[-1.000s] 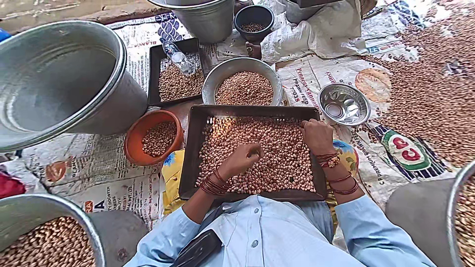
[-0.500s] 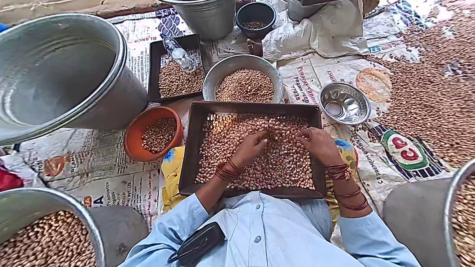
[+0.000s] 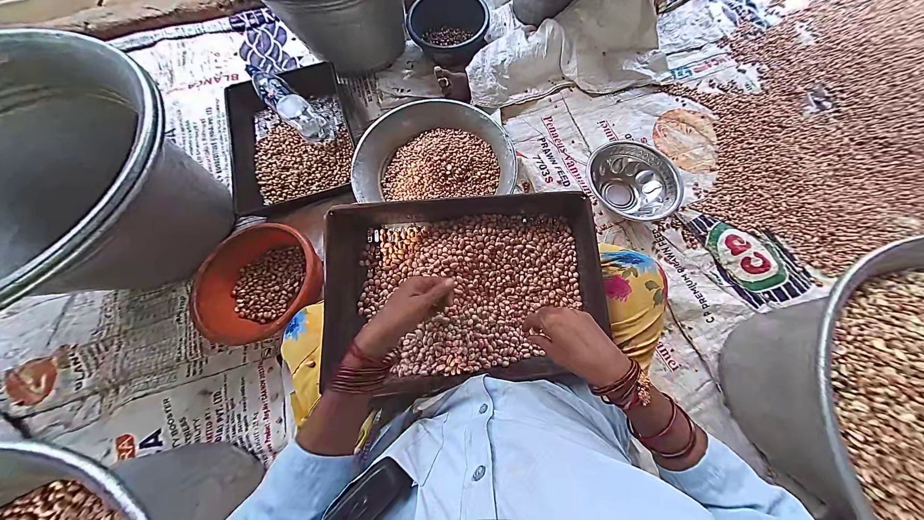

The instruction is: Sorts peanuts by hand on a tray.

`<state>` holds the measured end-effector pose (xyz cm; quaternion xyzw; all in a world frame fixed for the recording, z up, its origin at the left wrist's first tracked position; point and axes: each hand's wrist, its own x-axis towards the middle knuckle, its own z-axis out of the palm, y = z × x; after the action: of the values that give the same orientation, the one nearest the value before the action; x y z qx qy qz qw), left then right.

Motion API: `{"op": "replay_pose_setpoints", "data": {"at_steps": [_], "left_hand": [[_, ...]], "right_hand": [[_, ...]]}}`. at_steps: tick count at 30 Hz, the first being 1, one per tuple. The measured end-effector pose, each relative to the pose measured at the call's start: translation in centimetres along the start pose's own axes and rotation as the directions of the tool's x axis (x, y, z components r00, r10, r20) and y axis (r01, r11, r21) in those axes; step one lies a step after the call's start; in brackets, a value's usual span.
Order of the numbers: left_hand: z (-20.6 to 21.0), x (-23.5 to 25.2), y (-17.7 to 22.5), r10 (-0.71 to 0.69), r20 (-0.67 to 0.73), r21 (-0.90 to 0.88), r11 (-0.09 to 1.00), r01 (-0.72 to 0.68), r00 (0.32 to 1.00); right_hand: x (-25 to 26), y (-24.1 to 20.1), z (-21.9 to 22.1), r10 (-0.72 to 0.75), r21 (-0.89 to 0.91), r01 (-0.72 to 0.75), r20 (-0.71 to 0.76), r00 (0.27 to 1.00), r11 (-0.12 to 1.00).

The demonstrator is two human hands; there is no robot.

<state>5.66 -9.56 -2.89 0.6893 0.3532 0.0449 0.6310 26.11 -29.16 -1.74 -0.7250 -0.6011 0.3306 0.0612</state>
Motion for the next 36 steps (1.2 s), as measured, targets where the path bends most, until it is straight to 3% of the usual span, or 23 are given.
{"op": "replay_pose_setpoints", "data": {"at_steps": [2,4,5,7,9,11,12,14,16,18,20,22,25,27,29,31,33,36], "left_hand": [[-4.8,-1.3,-0.2,0.065,-0.309,0.300,0.953,0.032,0.949],[-9.3,-2.7,-0.7,0.195,-0.539,0.544,0.823,0.162,0.820],[-10.8,-3.5,-0.7,0.245,-0.605,0.599,0.766,0.231,0.757],[-12.5,-4.4,-1.0,0.344,-0.587,0.685,0.693,0.224,0.733],[-11.5,-4.6,-1.0,0.416,-0.390,0.705,0.709,-0.025,0.821],[-8.7,-4.1,-0.8,0.367,0.004,0.543,0.780,-0.310,0.930],[-7.2,-3.7,-0.6,0.331,0.243,0.455,0.791,-0.408,0.912],[-3.7,-2.7,-0.1,0.199,0.598,0.369,0.791,-0.487,0.777],[0.0,-1.6,-0.2,0.082,0.735,0.369,0.784,-0.499,0.673],[3.5,-0.4,-0.9,0.042,0.758,0.389,0.772,-0.503,0.651],[5.9,0.9,-1.2,0.066,0.746,0.391,0.762,-0.517,0.662],[7.0,2.2,-0.5,0.091,0.678,0.422,0.764,-0.488,0.729],[6.3,3.9,0.9,0.144,0.436,0.502,0.780,-0.373,0.888],[5.3,4.5,0.9,0.228,0.229,0.561,0.764,-0.320,0.946],[4.6,4.6,0.4,0.350,0.031,0.636,0.715,-0.289,0.936],[4.4,4.1,-0.4,0.467,-0.091,0.703,0.656,-0.275,0.880],[5.0,3.4,-1.4,0.558,-0.105,0.719,0.615,-0.325,0.823],[6.8,2.5,-2.1,0.560,0.034,0.696,0.581,-0.422,0.828]], "right_hand": [[-0.6,1.0,0.6,0.048,-0.004,-0.048,0.047,0.998,0.999],[-1.2,1.8,0.8,0.087,0.004,-0.087,0.035,0.996,0.996],[-1.4,2.2,0.7,0.102,0.010,-0.102,0.018,0.995,0.995],[-1.7,2.7,0.4,0.115,0.013,-0.115,-0.039,0.993,0.993],[-2.1,3.1,0.1,0.120,-0.005,-0.120,-0.039,0.992,0.993],[-2.7,3.3,0.0,0.088,-0.037,-0.087,0.014,0.996,0.996],[-3.1,3.4,0.1,0.065,-0.063,-0.061,0.058,0.996,0.996],[-3.6,3.6,0.6,0.024,-0.105,-0.008,0.154,0.988,0.994],[-3.9,3.7,1.1,0.004,-0.099,0.017,0.210,0.978,0.995],[-3.8,3.5,1.3,-0.008,-0.095,0.029,0.223,0.975,0.995],[-3.0,3.5,1.3,-0.023,-0.094,0.045,0.224,0.974,0.995],[-1.6,3.4,1.1,-0.031,-0.087,0.048,0.190,0.981,0.995],[1.2,3.2,-0.2,-0.008,-0.069,0.010,0.030,1.000,0.998],[2.9,3.9,-0.7,-0.001,-0.080,-0.011,-0.150,0.989,0.997],[3.7,4.5,-1.1,-0.012,-0.100,-0.020,-0.311,0.950,0.995],[3.4,4.5,-1.2,-0.028,-0.088,-0.008,-0.397,0.918,0.996],[2.5,4.3,-0.9,-0.025,-0.055,0.005,-0.373,0.928,0.998],[1.6,4.0,1.5,-0.081,-0.043,0.071,-0.340,0.937,0.997]]}}
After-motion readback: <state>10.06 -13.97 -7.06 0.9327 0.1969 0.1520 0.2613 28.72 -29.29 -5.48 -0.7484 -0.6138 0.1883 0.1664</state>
